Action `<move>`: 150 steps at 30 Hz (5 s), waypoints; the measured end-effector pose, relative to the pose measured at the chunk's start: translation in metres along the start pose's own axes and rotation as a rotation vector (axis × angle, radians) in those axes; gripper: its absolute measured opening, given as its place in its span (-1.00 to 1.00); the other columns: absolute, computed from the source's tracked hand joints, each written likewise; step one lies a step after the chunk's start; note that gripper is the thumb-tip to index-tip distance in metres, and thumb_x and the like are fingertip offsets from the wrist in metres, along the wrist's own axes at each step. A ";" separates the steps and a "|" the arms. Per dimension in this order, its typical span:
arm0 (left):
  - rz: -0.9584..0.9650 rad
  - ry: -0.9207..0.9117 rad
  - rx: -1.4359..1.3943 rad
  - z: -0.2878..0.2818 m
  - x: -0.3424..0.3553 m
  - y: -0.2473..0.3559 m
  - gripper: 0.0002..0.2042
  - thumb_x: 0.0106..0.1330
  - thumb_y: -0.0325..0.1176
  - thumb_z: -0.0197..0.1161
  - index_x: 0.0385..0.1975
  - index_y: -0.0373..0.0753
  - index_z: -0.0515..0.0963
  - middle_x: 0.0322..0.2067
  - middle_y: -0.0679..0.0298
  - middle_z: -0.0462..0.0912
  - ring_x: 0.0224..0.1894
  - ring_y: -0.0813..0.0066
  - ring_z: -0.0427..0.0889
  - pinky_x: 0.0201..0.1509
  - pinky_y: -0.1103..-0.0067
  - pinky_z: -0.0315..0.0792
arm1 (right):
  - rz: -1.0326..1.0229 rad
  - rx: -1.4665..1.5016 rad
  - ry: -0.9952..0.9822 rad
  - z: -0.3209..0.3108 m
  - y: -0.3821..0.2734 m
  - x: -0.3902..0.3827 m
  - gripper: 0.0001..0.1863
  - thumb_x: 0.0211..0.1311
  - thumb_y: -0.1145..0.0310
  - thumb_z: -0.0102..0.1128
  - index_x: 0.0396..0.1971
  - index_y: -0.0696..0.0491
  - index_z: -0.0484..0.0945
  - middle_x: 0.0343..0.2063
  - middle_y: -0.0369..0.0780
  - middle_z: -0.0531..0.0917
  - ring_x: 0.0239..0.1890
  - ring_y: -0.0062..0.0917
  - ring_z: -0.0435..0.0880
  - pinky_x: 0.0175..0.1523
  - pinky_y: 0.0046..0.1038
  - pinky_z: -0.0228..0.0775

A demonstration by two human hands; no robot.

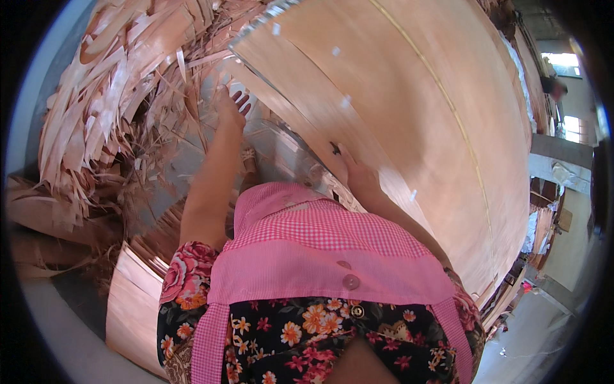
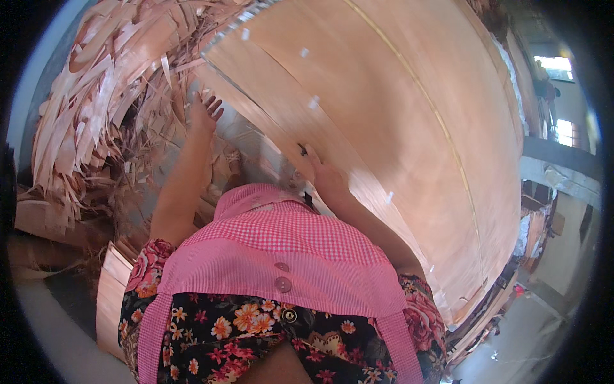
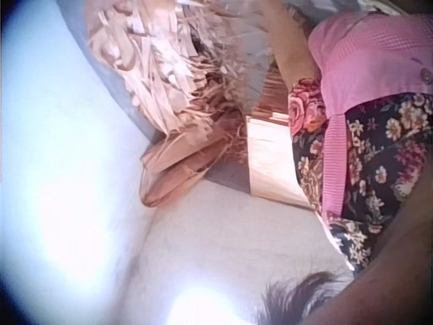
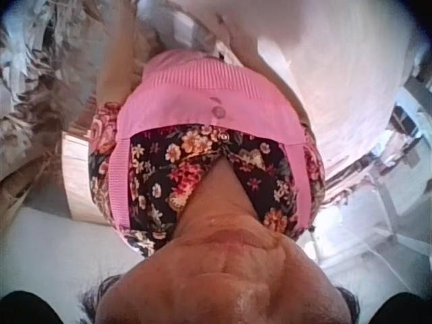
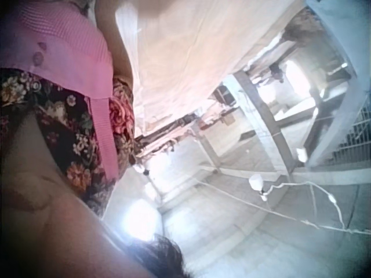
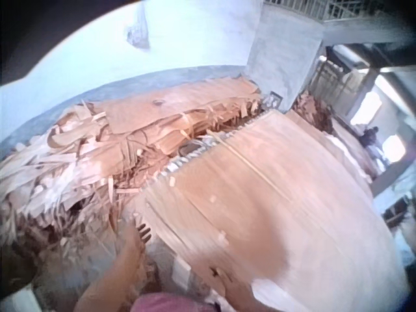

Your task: The person cuts thin sheets of wood veneer using a utility knife and a long straightedge. They measure and align the tool against the sheets, make long straight cuts, and stack the trimmed veneer.

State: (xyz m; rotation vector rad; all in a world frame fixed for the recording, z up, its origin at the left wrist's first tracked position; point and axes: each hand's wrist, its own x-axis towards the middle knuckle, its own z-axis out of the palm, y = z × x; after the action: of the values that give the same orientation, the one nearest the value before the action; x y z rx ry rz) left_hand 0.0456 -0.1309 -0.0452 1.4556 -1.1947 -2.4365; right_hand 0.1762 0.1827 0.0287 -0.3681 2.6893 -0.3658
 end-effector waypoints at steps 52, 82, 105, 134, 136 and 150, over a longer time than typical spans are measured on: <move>-0.265 -0.207 0.315 -0.300 0.078 0.136 -0.56 0.23 -0.20 -0.01 0.08 -0.23 0.20 0.01 0.23 0.33 -0.02 0.33 0.37 -0.02 0.42 0.25 | -0.178 0.005 -0.057 0.074 -0.244 0.129 -0.52 0.07 0.47 -0.13 0.07 -0.12 0.24 -0.19 -0.15 0.50 -0.29 -0.30 0.56 -0.31 -0.32 0.41; 1.379 -0.644 1.548 -0.114 -0.203 -0.168 -0.57 0.08 -0.38 0.12 0.01 -0.20 0.31 0.10 0.13 0.25 0.19 0.09 0.12 0.22 0.23 -0.04 | -0.160 -0.050 0.008 0.044 0.163 -0.180 -0.38 -0.10 0.44 0.10 0.08 -0.19 0.25 -0.40 -0.15 0.52 -0.36 -0.33 0.55 -0.28 -0.37 0.40; 1.238 -0.290 1.781 -0.024 -0.217 -0.249 -0.53 0.14 -0.23 0.03 0.10 -0.05 0.23 0.19 0.31 0.10 0.21 0.17 0.06 0.20 0.19 -0.03 | 0.301 0.483 0.390 -0.029 0.185 -0.133 -0.50 0.05 0.14 0.10 -0.04 0.10 0.34 -0.64 -0.10 0.54 -0.64 -0.36 0.54 -0.56 -0.37 0.33; -0.288 -1.277 -0.257 -0.122 -0.268 -0.083 -0.32 0.22 0.21 -0.33 0.01 -0.33 0.28 -0.35 0.18 0.55 -0.23 0.33 0.51 -0.05 0.42 0.34 | -0.527 1.497 0.326 -0.141 -0.231 0.005 -0.89 0.12 0.37 0.05 -0.45 0.09 0.38 -0.57 -0.42 0.38 -0.52 -0.74 0.35 -0.44 -0.67 0.21; -0.204 -1.367 -0.327 -0.165 -0.257 -0.039 -0.30 0.18 0.24 -0.29 -0.05 -0.35 0.32 -0.49 0.20 0.53 -0.33 0.39 0.52 -0.12 0.48 0.37 | -0.514 1.700 0.379 -0.135 -0.266 0.060 -0.88 0.13 0.36 0.05 -0.44 0.09 0.38 -0.55 -0.38 0.40 -0.50 -0.70 0.39 -0.40 -0.63 0.27; 0.874 0.115 0.782 -0.371 -0.052 0.174 -0.41 0.10 -0.28 0.18 0.13 -0.23 0.13 0.15 0.10 0.17 0.16 0.13 0.19 0.17 0.41 0.15 | -0.719 0.560 0.614 -0.057 -0.427 0.314 -0.55 0.15 0.17 -0.01 -0.05 0.16 0.31 -0.33 -0.19 0.55 -0.30 -0.45 0.52 -0.19 -0.45 0.34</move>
State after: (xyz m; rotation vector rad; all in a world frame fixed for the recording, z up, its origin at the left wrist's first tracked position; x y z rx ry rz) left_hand 0.3053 -0.4471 0.0108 0.8042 -2.2573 -1.3322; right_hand -0.0398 -0.2994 0.0996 -1.1915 2.7213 -1.6164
